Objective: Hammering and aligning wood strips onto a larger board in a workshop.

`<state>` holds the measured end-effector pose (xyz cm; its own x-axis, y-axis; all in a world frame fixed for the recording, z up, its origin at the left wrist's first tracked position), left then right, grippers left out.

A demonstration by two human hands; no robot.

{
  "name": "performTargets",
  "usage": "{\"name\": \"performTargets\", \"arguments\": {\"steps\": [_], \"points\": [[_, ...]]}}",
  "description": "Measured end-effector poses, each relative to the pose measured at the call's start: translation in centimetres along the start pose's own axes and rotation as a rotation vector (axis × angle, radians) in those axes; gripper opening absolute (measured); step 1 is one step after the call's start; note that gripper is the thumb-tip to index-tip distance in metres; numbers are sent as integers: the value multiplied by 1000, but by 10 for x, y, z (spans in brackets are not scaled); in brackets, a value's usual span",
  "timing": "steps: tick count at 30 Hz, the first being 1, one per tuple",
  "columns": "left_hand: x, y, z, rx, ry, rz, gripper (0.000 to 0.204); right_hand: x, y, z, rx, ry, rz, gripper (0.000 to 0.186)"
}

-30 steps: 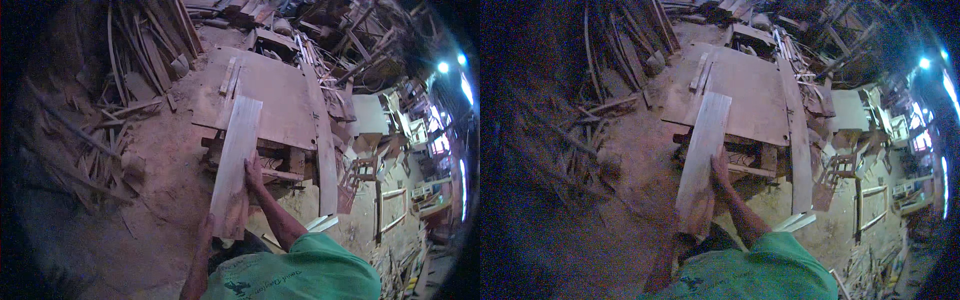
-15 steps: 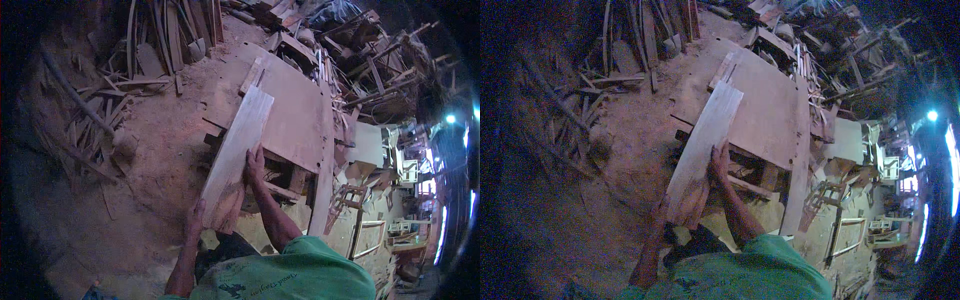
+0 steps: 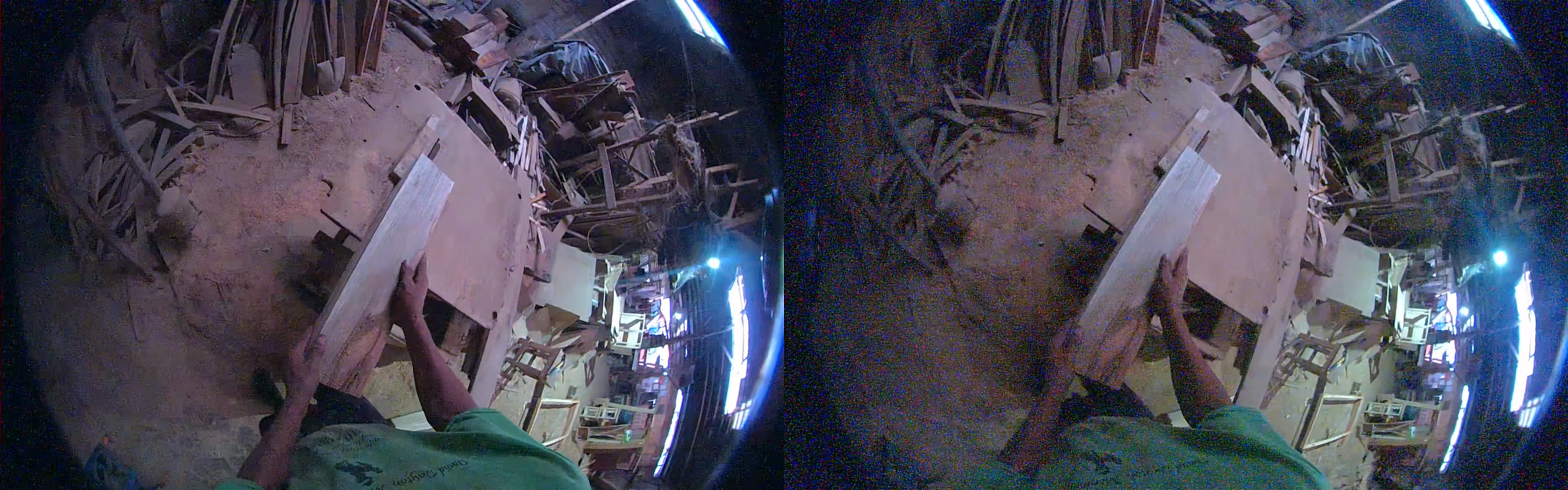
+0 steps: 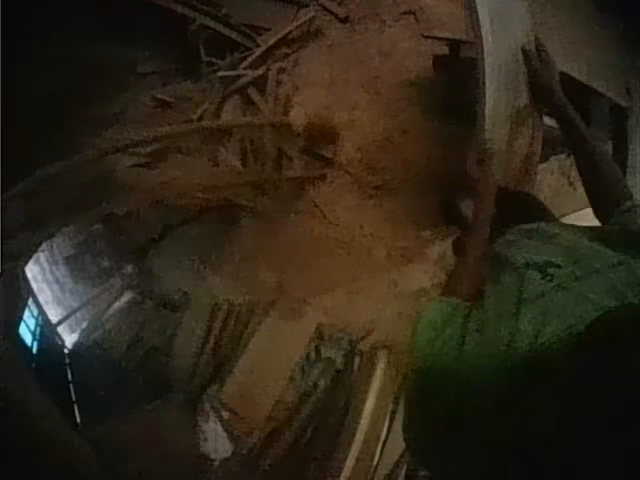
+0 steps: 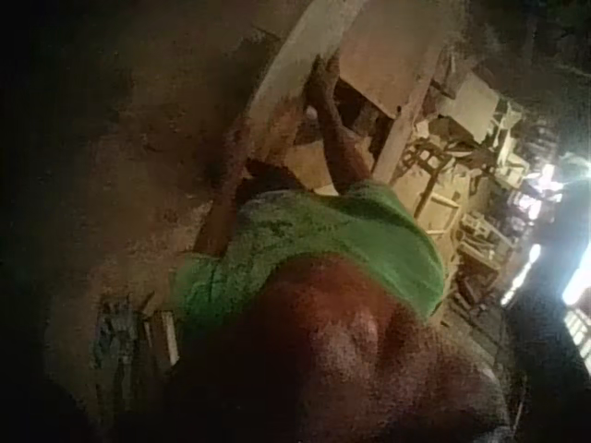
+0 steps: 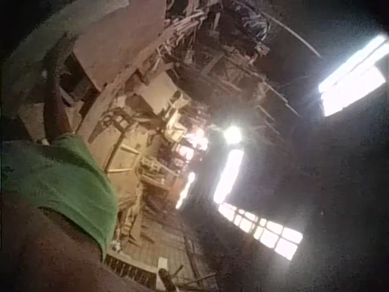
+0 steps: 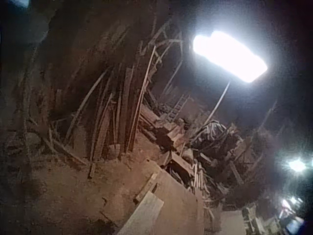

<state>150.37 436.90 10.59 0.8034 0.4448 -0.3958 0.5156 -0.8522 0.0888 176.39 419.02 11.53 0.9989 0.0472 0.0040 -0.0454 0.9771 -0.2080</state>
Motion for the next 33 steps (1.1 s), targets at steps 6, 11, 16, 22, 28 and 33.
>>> {"name": "performTargets", "arguments": {"steps": [6,11,16,22,28,33], "points": [[29,14,-12,144,11,-14,60,16,10,35,-29,43,-2,63],[47,34,6,214,-125,-21,62,46,1,13,21,100,-68,61],[76,60,21,-35,36,-88,58,87,-8,-6,-43,-17,-37,58],[107,85,16,-38,7,-36,54,106,-5,7,208,27,-21,55],[124,89,-10,78,-12,-20,53,144,-9,6,-39,-100,3,50],[141,104,-16,279,80,-136,54,165,-17,-5,-41,-86,-17,46]]}}
Point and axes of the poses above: each hand's wrist, its own x-axis towards the middle knuckle, its own y-axis out of the palm, z = x × y, the point moved 4 cm from there along x, towards the middle knuckle
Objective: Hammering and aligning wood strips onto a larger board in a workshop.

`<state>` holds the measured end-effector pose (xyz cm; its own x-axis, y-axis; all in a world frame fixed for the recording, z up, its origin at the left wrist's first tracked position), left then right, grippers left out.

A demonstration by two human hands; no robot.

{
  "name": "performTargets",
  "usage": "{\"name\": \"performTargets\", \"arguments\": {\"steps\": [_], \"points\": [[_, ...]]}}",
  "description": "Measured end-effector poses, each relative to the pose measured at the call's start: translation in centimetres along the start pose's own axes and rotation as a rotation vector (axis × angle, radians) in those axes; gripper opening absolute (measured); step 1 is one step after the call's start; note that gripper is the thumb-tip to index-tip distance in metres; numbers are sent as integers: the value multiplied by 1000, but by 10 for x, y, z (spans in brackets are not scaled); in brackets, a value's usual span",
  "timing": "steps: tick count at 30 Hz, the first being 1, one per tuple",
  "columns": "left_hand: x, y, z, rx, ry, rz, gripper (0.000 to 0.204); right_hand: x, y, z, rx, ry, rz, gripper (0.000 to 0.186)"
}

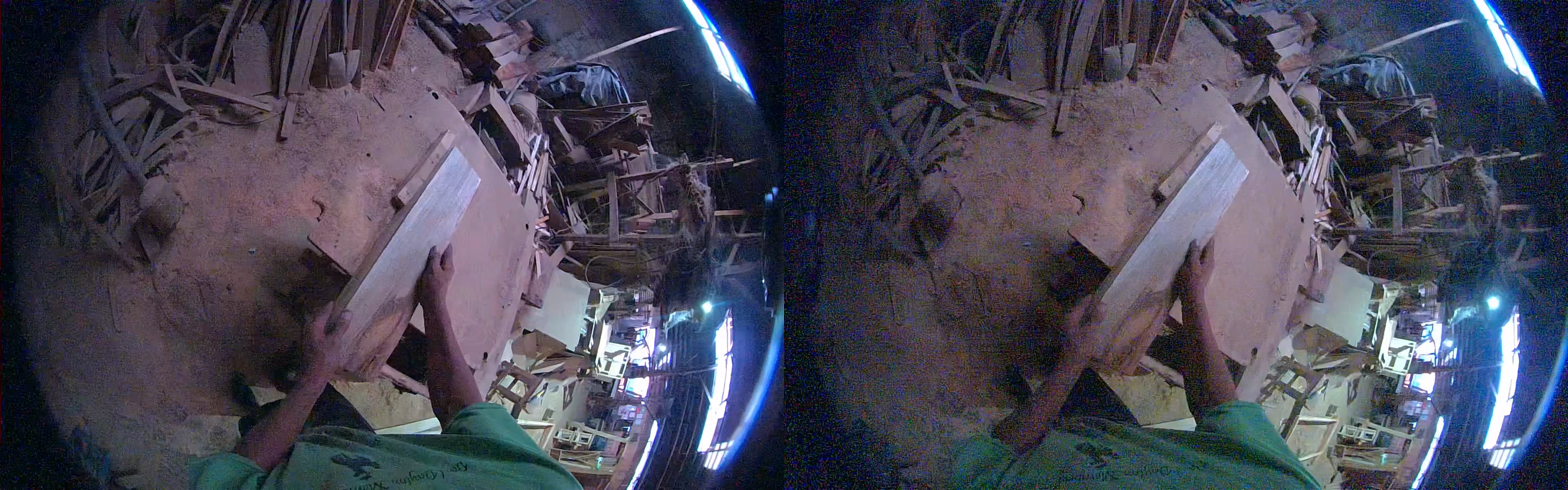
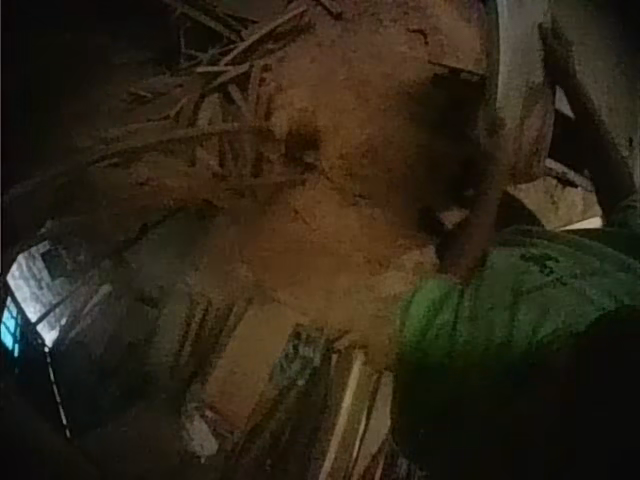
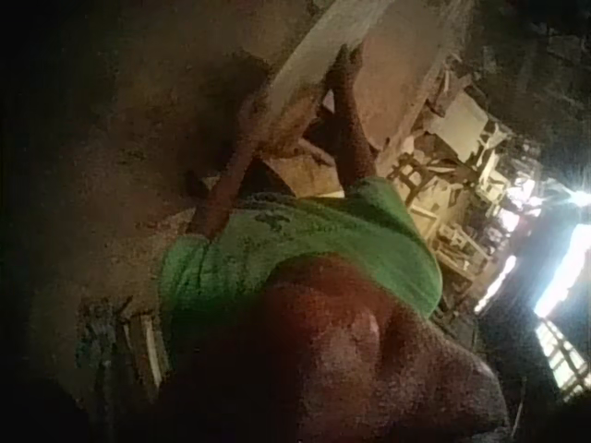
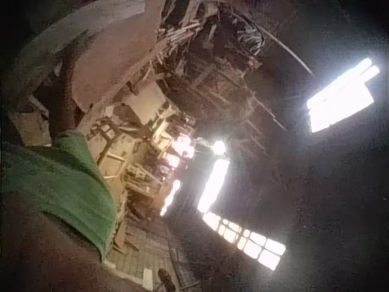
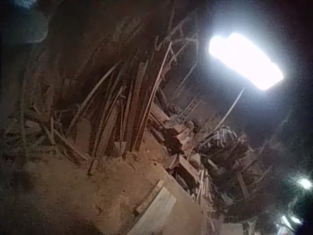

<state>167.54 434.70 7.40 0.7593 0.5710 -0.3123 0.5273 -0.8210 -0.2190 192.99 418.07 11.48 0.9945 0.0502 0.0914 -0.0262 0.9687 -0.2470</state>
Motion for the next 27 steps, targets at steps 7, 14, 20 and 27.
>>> {"name": "performTargets", "arguments": {"steps": [7,14,20,27], "points": [[16,18,-11,-460,-66,99,51,34,-9,-13,-24,-14,-27,45],[33,31,-18,-469,-29,92,48,65,-12,-28,18,-51,6,48],[39,25,-27,-272,140,-70,46,-59,-2,6,-705,-21,34,66],[42,29,-24,-324,102,-13,46,-194,18,30,-765,-273,11,56]]}}
Point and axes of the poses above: each hand's wrist, its own x-axis towards the middle knuckle, its own y-axis out of the palm, z = x × y, the point moved 4 cm from there along x, towards the middle knuckle
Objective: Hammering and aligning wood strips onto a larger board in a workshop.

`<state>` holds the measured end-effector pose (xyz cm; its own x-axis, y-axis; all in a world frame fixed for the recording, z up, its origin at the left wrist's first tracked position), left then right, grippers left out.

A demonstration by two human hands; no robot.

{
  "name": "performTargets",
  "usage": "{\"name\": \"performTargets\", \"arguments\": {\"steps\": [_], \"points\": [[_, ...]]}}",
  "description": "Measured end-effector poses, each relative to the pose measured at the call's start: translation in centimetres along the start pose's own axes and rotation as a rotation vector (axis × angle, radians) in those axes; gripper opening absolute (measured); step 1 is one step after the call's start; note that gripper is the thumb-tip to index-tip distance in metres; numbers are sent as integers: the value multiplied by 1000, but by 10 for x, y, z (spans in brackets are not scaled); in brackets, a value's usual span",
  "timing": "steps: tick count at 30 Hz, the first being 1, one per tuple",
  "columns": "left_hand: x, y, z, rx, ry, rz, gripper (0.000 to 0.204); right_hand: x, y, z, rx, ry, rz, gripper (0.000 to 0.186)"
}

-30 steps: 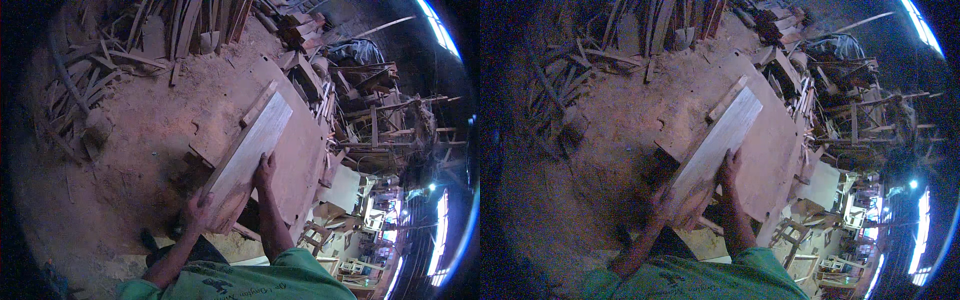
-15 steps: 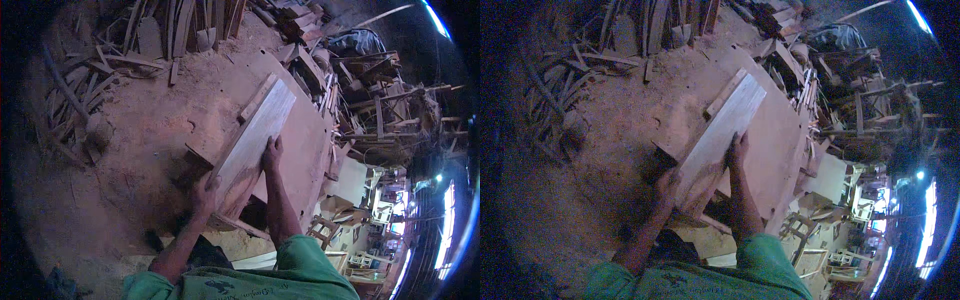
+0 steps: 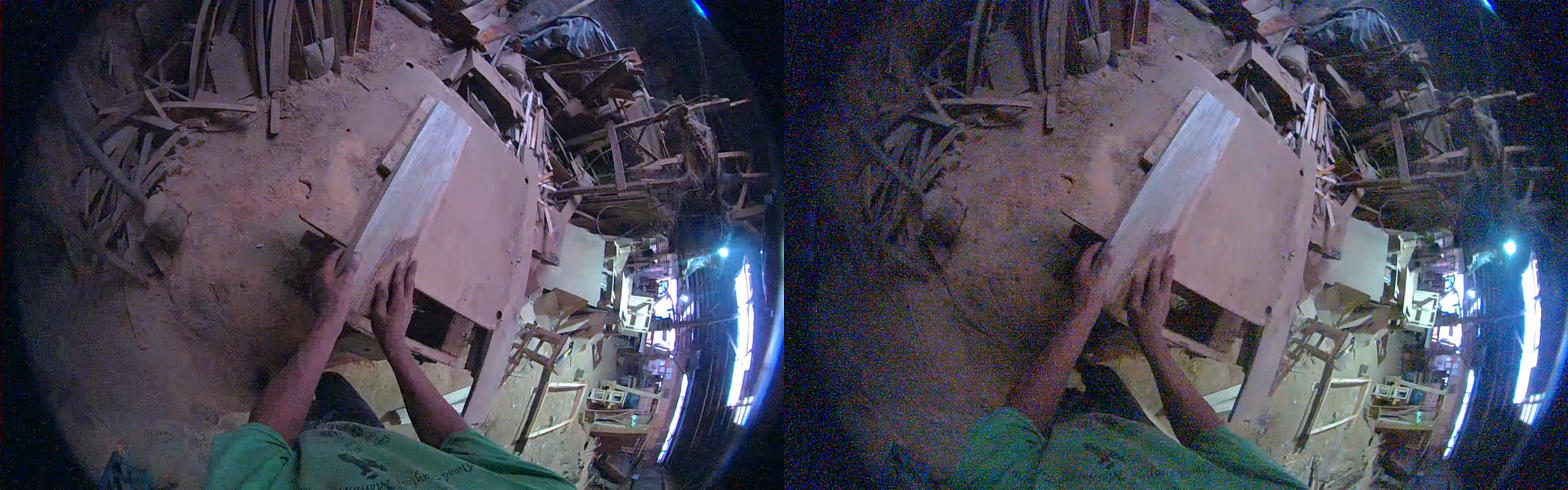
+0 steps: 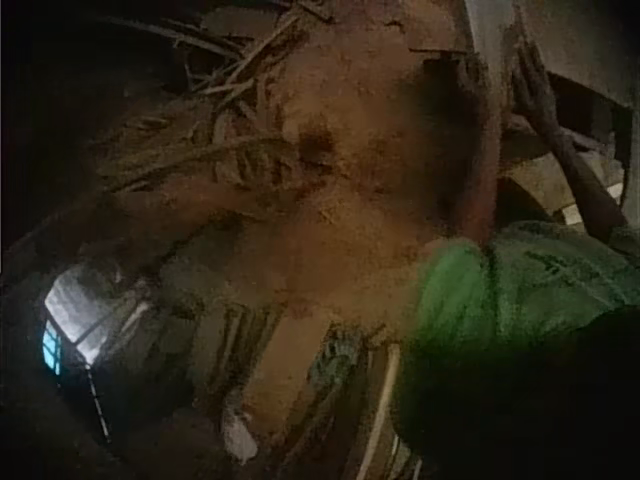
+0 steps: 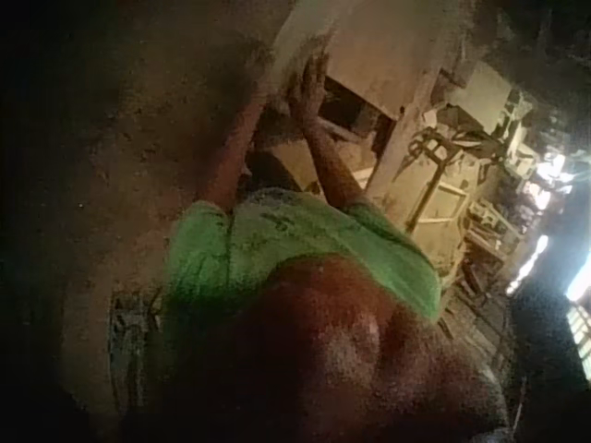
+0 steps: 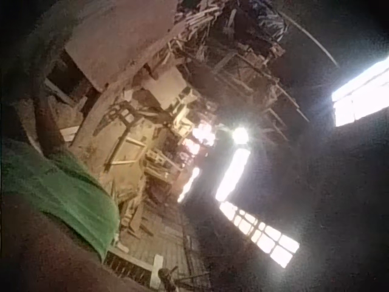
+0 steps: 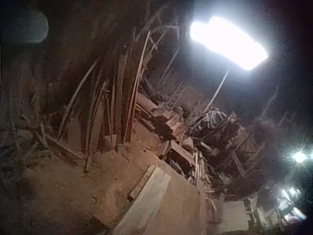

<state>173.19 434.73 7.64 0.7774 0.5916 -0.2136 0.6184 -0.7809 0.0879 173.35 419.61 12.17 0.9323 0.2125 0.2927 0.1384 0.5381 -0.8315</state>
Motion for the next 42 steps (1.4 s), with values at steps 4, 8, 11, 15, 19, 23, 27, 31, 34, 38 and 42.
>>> {"name": "performTargets", "arguments": {"steps": [4,8,11,15,19,23,27,31,34,38,42], "points": [[12,8,14,-48,-9,10,45,16,4,2,90,-26,-40,51],[22,16,30,73,-68,61,49,25,4,-1,105,-10,-58,50],[29,19,31,228,-56,73,53,30,4,-4,74,-12,-74,48],[35,21,22,338,-79,107,54,42,2,-5,62,-9,-112,47],[37,28,15,269,-137,95,53,52,3,-7,73,-8,-113,47],[36,31,-5,417,369,-253,42,58,5,-14,108,25,-100,47],[47,43,-4,157,328,-192,31,66,6,-20,125,30,-119,47],[55,50,-21,214,355,-182,23,79,5,-24,103,40,-112,47],[62,54,-33,270,317,-141,23,91,5,-25,108,-5,-132,46],[75,67,-38,349,191,-140,22,105,8,-31,133,13,-133,46],[82,74,-49,359,297,-176,21,122,10,-39,176,20,-156,45]]}}
Point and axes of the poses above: each hand's wrist, its own x-axis towards the middle knuckle, its own y-axis out of the palm, z = x × y, the point moved 4 cm from there along x, towards the middle knuckle
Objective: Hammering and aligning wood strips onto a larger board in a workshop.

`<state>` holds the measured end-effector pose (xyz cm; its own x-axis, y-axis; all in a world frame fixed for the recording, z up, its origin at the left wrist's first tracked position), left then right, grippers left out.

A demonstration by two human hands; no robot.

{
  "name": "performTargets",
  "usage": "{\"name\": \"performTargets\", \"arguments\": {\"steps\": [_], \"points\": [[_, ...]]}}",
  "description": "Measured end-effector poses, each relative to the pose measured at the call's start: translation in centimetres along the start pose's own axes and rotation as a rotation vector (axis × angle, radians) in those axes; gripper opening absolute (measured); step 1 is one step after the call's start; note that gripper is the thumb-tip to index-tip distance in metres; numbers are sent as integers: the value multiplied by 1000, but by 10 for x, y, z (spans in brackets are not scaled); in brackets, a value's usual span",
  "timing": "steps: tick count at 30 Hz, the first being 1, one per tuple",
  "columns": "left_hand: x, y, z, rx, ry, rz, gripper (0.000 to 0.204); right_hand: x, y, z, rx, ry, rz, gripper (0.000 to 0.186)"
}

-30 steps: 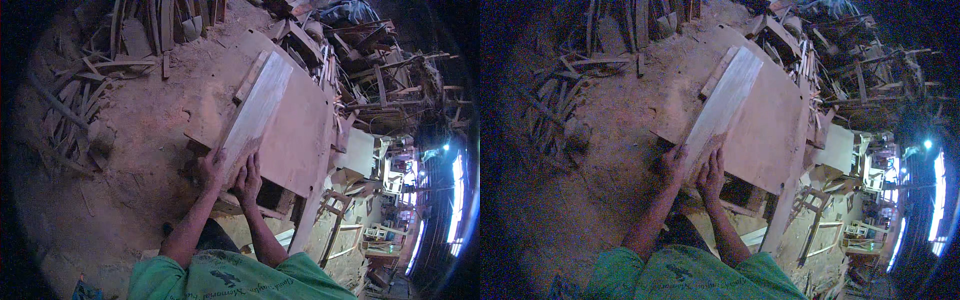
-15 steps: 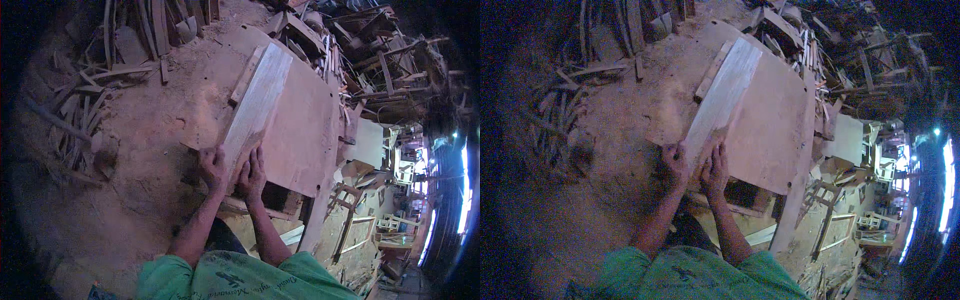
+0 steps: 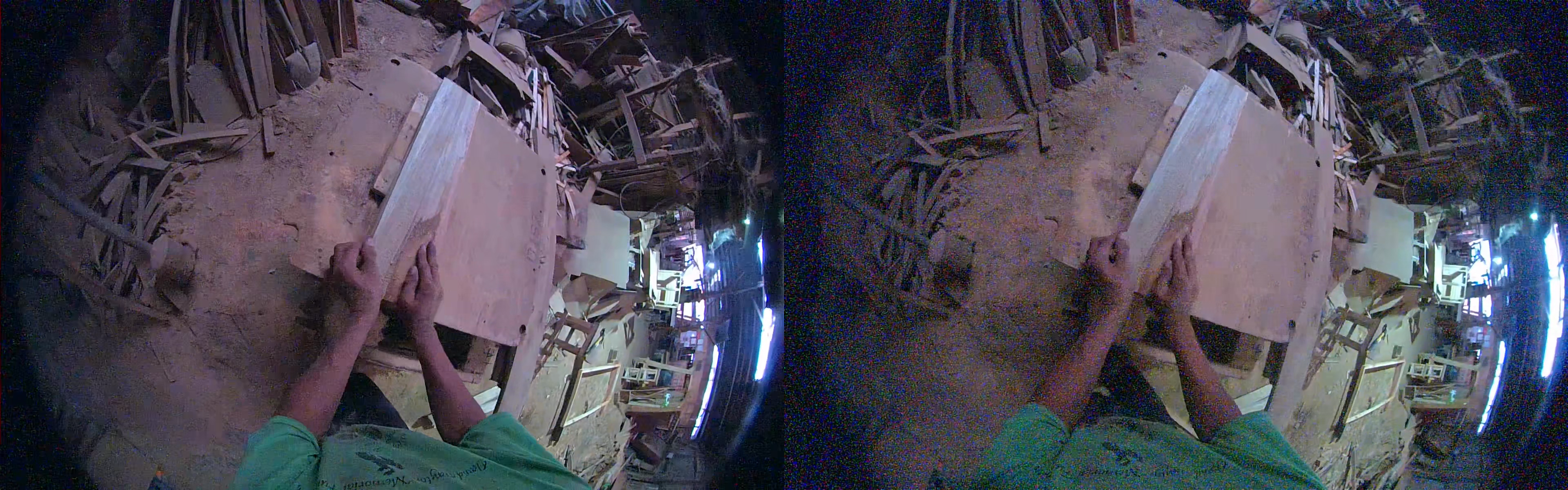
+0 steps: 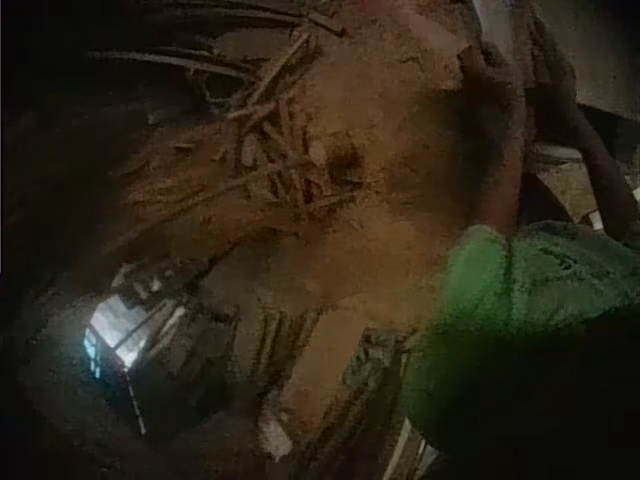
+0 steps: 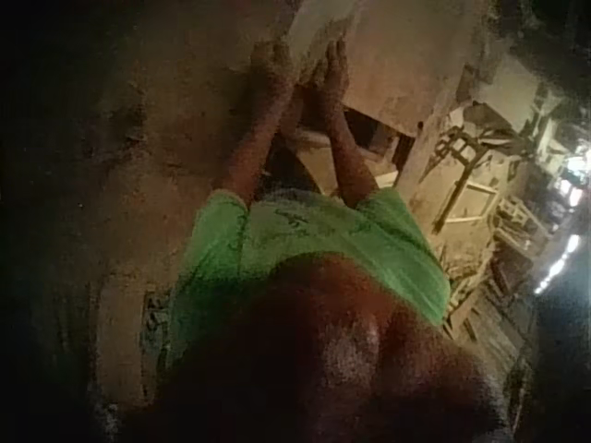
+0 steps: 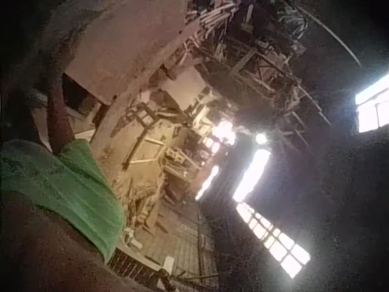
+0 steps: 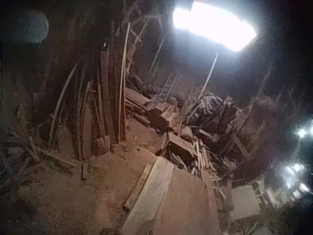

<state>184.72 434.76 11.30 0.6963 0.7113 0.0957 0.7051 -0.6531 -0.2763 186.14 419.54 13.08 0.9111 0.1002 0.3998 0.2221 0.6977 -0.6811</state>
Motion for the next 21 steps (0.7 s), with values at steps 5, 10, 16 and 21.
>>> {"name": "performTargets", "arguments": {"steps": [5,10,16,21], "points": [[14,8,-8,12,-16,110,24,13,3,-5,36,-5,-20,44],[25,19,-13,37,-46,69,28,28,4,-13,109,-43,-66,42],[41,37,-19,46,-142,129,29,47,9,-22,125,3,-96,40],[55,52,-16,2,-136,193,28,66,19,-46,145,57,-87,41]]}}
Point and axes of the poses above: each hand's wrist, its own x-axis towards the middle knuckle, its own y-axis out of the palm, z = x × y, the point moved 4 cm from there along x, towards the middle knuckle
